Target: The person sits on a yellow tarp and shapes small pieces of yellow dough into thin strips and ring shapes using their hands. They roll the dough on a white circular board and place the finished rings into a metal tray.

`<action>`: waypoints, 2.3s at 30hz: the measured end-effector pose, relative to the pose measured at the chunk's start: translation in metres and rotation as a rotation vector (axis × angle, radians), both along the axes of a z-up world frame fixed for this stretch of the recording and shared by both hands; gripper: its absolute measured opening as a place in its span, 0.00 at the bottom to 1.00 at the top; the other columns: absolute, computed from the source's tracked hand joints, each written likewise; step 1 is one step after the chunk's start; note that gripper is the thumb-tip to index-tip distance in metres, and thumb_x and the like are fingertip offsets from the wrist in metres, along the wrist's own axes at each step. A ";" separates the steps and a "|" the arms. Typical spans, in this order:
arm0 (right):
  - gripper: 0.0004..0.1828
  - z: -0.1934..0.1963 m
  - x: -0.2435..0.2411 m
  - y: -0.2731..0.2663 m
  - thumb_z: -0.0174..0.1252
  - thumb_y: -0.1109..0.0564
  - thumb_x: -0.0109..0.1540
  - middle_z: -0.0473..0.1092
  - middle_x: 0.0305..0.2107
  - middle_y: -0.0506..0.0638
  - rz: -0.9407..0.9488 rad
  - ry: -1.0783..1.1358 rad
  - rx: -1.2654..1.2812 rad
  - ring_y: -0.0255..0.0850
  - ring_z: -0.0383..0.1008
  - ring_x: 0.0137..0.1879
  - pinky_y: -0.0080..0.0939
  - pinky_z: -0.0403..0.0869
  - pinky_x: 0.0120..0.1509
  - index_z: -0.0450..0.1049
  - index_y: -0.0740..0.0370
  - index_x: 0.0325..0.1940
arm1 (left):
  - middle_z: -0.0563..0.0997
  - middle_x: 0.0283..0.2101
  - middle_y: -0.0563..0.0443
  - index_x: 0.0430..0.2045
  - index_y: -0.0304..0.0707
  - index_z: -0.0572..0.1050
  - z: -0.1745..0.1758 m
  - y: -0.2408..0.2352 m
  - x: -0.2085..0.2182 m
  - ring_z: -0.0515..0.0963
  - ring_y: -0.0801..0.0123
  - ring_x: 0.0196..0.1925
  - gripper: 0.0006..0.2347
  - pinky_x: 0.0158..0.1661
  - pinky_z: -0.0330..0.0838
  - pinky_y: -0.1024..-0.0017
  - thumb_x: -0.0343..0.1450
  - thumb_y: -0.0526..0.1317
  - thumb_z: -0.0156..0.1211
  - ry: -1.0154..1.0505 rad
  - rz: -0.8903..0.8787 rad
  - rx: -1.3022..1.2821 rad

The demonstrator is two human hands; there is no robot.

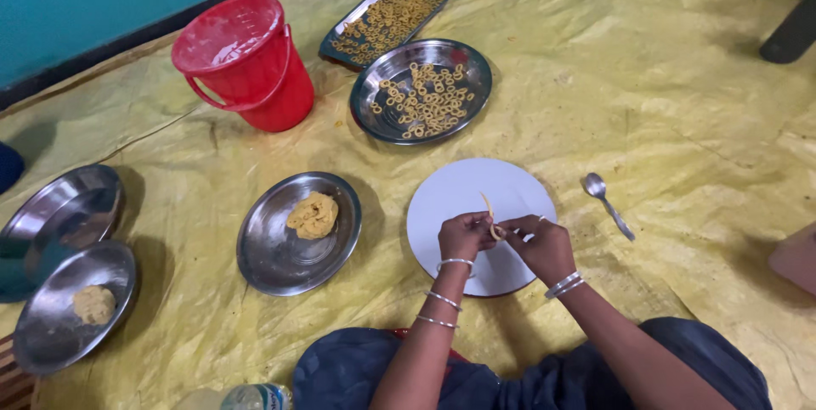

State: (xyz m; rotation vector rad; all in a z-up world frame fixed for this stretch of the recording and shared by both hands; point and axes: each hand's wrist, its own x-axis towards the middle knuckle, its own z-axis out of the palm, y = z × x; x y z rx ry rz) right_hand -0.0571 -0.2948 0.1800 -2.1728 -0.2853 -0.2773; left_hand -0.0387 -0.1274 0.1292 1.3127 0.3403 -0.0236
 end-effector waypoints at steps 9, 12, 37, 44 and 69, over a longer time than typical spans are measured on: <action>0.07 0.009 -0.002 -0.001 0.69 0.54 0.55 0.80 0.32 0.48 0.024 -0.161 -0.118 0.43 0.79 0.31 0.42 0.77 0.38 0.85 0.54 0.35 | 0.85 0.30 0.41 0.46 0.25 0.79 0.025 0.003 0.006 0.85 0.67 0.25 0.14 0.26 0.82 0.73 0.68 0.33 0.69 0.146 -0.186 0.105; 0.07 0.013 0.000 -0.004 0.69 0.53 0.55 0.80 0.32 0.47 0.034 -0.088 -0.090 0.42 0.80 0.30 0.41 0.78 0.38 0.85 0.53 0.37 | 0.85 0.32 0.39 0.56 0.27 0.73 0.025 0.007 0.010 0.85 0.66 0.27 0.22 0.26 0.81 0.73 0.67 0.33 0.70 0.181 -0.221 0.104; 0.08 -0.017 0.029 -0.029 0.63 0.54 0.60 0.81 0.32 0.47 0.471 0.270 -0.140 0.39 0.82 0.40 0.39 0.77 0.48 0.81 0.54 0.42 | 0.86 0.38 0.46 0.58 0.39 0.75 0.000 0.047 0.016 0.85 0.68 0.34 0.27 0.31 0.79 0.70 0.62 0.34 0.75 0.488 -0.699 0.375; 0.10 -0.028 0.035 -0.034 0.65 0.52 0.59 0.82 0.30 0.45 0.449 0.327 -0.167 0.37 0.81 0.34 0.38 0.78 0.46 0.82 0.53 0.43 | 0.88 0.38 0.48 0.40 0.36 0.86 0.025 0.099 0.121 0.86 0.65 0.37 0.13 0.40 0.80 0.68 0.63 0.40 0.74 0.052 -0.148 0.817; 0.13 -0.024 0.026 -0.019 0.66 0.56 0.60 0.82 0.31 0.48 0.018 0.368 0.446 0.30 0.78 0.33 0.31 0.73 0.35 0.83 0.64 0.47 | 0.86 0.38 0.44 0.41 0.25 0.80 -0.003 -0.030 -0.016 0.88 0.64 0.37 0.11 0.39 0.84 0.70 0.71 0.36 0.65 0.140 0.152 -0.427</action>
